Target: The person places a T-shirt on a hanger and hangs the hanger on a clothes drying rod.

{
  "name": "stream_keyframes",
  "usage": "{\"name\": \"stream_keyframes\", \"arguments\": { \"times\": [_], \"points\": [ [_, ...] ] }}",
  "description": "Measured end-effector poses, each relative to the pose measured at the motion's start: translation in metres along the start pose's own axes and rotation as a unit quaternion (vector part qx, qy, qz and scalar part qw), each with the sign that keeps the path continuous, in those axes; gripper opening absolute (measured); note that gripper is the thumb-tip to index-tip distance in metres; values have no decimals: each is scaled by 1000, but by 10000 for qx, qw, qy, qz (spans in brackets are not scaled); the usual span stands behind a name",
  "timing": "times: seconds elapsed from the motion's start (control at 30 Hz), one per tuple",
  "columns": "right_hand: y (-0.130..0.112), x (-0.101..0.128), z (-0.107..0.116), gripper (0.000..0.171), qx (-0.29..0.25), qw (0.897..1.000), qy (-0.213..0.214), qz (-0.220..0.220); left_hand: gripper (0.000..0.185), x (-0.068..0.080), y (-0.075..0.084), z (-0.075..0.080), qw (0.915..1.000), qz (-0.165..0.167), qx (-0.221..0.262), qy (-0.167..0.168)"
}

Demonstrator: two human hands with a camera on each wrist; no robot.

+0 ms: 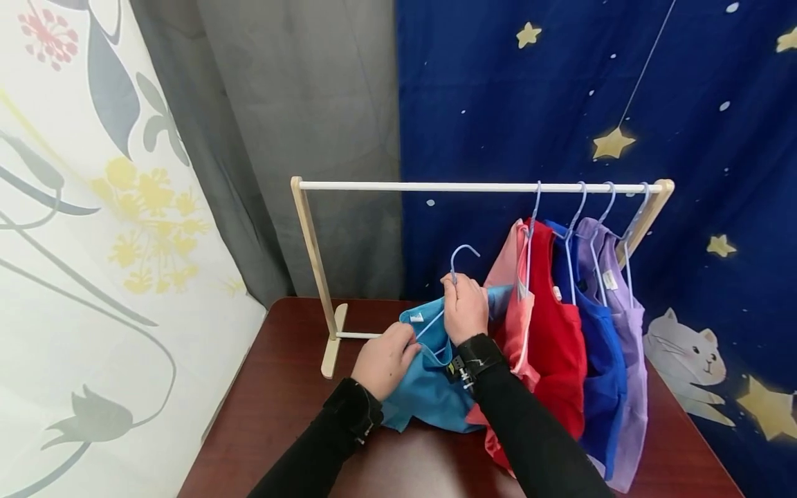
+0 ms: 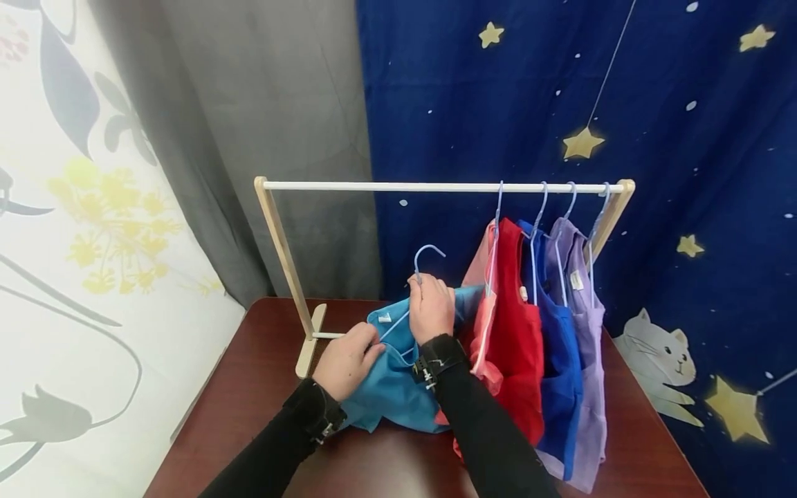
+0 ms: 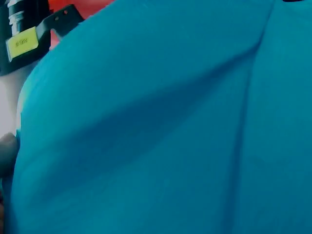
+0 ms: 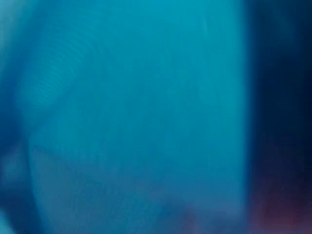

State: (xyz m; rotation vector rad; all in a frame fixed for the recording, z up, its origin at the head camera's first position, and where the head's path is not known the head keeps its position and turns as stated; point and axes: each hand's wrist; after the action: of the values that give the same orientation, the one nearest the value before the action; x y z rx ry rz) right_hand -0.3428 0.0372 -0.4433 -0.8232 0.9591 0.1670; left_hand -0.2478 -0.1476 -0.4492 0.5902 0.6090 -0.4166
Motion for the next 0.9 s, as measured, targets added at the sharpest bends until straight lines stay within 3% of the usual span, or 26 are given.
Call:
{"name": "stream_keyframes", "arguments": {
  "times": [0.1,0.23,0.3,0.4,0.6,0.73,0.9],
  "points": [
    [1,3,2,33,-2,10000,1,-24,13,3,2,-4,9993,104,248,-251],
    [5,1,6,30,-125,9997,111,-184,41,11,-2,0,9948,525,696,-530],
    [8,0,8,28,-200,9995,132,-220,43,15,-6,2,9934,740,697,-528],
    [10,0,11,27,-298,9992,44,-255,30,19,-8,3,9946,847,359,-473],
    [17,5,15,27,-680,9960,-382,-431,12,24,-8,5,9980,628,14,-85],
    [32,6,20,30,-748,9953,-618,-79,11,31,-11,11,9966,814,67,95],
    [51,1,28,33,-542,9969,-490,298,12,40,-12,21,9938,1041,270,265]
  ]
}}
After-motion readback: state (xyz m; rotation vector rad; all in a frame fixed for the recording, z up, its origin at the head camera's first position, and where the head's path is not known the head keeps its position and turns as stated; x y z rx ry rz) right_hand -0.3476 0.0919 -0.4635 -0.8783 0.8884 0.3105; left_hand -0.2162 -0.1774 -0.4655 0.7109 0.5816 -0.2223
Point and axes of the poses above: each hand's wrist, its own x-axis away from the middle knuckle, its own z-axis out of the back of the hand, y = z × x, and after that the axes turned 15 degrees about y, right-handed
